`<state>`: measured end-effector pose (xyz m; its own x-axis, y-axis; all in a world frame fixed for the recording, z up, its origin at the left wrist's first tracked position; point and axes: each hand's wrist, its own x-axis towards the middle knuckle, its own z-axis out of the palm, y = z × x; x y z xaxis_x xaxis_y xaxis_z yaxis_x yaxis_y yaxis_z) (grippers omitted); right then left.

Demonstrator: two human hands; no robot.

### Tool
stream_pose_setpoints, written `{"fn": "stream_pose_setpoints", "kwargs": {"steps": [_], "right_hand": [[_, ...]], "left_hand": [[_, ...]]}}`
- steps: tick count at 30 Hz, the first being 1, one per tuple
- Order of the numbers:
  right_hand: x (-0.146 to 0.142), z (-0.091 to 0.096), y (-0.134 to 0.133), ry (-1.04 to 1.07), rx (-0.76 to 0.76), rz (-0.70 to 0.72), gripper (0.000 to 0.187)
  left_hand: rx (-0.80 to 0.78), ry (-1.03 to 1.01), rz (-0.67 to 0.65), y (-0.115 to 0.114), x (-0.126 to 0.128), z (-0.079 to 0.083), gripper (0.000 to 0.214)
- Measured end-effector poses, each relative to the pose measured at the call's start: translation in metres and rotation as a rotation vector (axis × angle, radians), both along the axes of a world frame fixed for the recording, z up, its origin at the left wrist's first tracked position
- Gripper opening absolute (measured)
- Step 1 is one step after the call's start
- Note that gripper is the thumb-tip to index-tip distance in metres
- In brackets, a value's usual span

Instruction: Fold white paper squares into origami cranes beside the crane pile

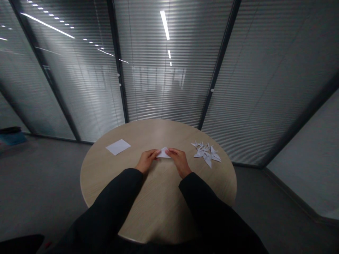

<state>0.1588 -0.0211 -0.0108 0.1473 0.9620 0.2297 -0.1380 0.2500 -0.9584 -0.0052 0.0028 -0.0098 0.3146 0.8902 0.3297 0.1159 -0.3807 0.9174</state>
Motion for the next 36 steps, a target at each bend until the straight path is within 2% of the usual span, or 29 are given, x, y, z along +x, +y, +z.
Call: {"fn": "stream_pose_setpoints", "kwargs": {"steps": [4,11,19,25,28,32,36], "right_hand": [[-0.001,-0.001,-0.001,-0.027,-0.023,0.032,0.032],[0.0,0.003,-0.003,-0.04,0.001,0.067,0.03],[0.001,-0.001,0.001,-0.133,0.036,0.079,0.026],[0.003,-0.005,0.002,-0.175,0.022,0.01,0.023],[0.004,-0.004,0.0,-0.196,0.037,-0.005,0.023],[0.006,-0.001,-0.001,-0.283,0.128,-0.01,0.022],[0.008,-0.001,0.001,-0.307,0.145,0.025,0.023]], "left_hand": [[0.093,0.156,0.032,-0.006,-0.002,0.003,0.048],[0.157,0.264,-0.024,-0.012,-0.005,0.004,0.043],[0.088,0.244,-0.122,-0.01,-0.002,0.0,0.045],[0.015,0.213,-0.185,-0.01,0.0,0.001,0.048],[0.032,0.238,-0.18,-0.012,0.0,0.002,0.047],[0.078,0.239,-0.159,-0.013,0.001,0.0,0.044],[0.088,0.223,-0.144,-0.014,0.002,0.0,0.043]]}}
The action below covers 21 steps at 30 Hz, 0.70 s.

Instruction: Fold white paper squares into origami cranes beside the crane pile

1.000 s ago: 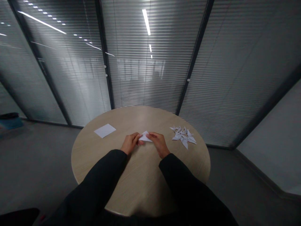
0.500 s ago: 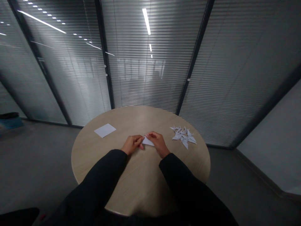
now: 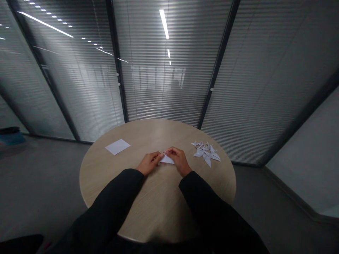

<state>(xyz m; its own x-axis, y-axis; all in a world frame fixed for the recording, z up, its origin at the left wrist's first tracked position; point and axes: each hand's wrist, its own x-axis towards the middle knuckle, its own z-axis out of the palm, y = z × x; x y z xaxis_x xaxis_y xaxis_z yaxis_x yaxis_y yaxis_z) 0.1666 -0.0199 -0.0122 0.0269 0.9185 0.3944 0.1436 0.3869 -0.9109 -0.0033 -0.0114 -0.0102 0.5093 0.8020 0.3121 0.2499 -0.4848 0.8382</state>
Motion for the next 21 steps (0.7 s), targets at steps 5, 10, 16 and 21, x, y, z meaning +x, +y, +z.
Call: {"fn": "stream_pose_setpoints", "kwargs": {"steps": [5,10,16,21], "right_hand": [[-0.0017,-0.0019,0.0008,-0.011,0.003,0.043,0.024],[-0.0042,0.0014,-0.0026,-0.002,-0.002,0.052,0.026],[-0.0062,0.0061,-0.0075,0.016,-0.016,0.027,0.025],[-0.007,0.0051,-0.0065,0.038,-0.026,0.012,0.025]], "left_hand": [[0.075,-0.007,0.077,-0.0029,0.0008,0.0049,0.039],[0.185,0.024,0.105,-0.0018,-0.0011,0.0072,0.036],[0.145,0.005,0.101,-0.0007,-0.0021,0.0092,0.037],[0.033,-0.051,0.103,0.0038,-0.0012,0.0064,0.041]]}}
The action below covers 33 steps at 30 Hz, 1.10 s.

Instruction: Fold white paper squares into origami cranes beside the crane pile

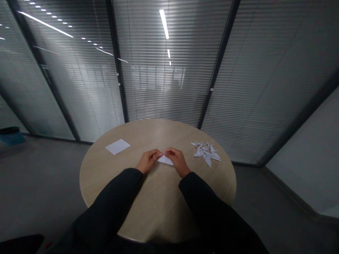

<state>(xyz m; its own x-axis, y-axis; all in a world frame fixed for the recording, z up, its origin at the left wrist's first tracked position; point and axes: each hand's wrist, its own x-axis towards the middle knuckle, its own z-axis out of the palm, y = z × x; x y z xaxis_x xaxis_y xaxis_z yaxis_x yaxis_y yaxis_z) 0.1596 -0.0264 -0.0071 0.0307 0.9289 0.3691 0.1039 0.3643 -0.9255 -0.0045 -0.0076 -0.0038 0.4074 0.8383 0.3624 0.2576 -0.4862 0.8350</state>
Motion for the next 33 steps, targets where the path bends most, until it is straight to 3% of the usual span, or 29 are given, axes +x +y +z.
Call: {"fn": "stream_pose_setpoints", "kwargs": {"steps": [6,12,19,25,33], "right_hand": [[0.003,-0.002,0.005,0.039,-0.036,-0.023,0.024],[0.006,-0.003,0.007,0.142,-0.085,-0.079,0.025],[0.006,-0.002,0.007,0.143,-0.061,-0.108,0.025],[0.008,-0.002,0.009,0.161,-0.06,-0.135,0.029],[0.007,-0.003,0.008,0.157,-0.061,-0.136,0.025]], "left_hand": [[-0.198,-0.205,-0.05,0.01,0.002,-0.011,0.049],[-0.264,-0.321,0.016,0.008,0.0,-0.008,0.064],[-0.152,-0.244,0.066,0.009,0.0,-0.006,0.049],[-0.063,-0.108,0.199,0.009,-0.003,-0.004,0.047],[0.123,0.02,0.211,0.009,-0.004,-0.006,0.038]]}}
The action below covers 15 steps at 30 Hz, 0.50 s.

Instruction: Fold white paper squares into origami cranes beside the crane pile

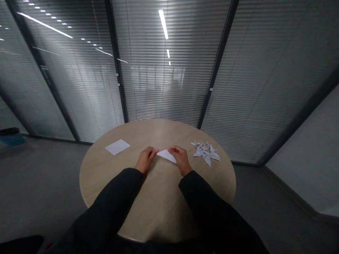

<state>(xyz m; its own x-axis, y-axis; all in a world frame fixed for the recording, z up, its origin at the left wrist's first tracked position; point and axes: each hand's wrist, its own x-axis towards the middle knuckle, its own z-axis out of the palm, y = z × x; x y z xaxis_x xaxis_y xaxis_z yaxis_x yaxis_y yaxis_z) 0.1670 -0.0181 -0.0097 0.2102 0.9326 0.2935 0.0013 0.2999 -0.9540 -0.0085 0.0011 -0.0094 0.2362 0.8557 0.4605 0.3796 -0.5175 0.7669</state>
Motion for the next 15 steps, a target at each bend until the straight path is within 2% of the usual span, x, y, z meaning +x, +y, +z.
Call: {"fn": "stream_pose_setpoints", "kwargs": {"steps": [5,11,15], "right_hand": [[-0.001,-0.001,0.0,0.007,-0.02,0.018,0.028],[-0.001,-0.007,0.002,0.041,-0.058,0.149,0.03],[0.0,-0.012,0.005,-0.034,-0.093,0.178,0.029]], "left_hand": [[0.038,0.049,0.034,-0.001,-0.001,0.001,0.031],[0.096,0.01,0.123,0.004,-0.004,-0.001,0.026],[0.115,0.025,0.202,0.009,-0.005,-0.004,0.027]]}}
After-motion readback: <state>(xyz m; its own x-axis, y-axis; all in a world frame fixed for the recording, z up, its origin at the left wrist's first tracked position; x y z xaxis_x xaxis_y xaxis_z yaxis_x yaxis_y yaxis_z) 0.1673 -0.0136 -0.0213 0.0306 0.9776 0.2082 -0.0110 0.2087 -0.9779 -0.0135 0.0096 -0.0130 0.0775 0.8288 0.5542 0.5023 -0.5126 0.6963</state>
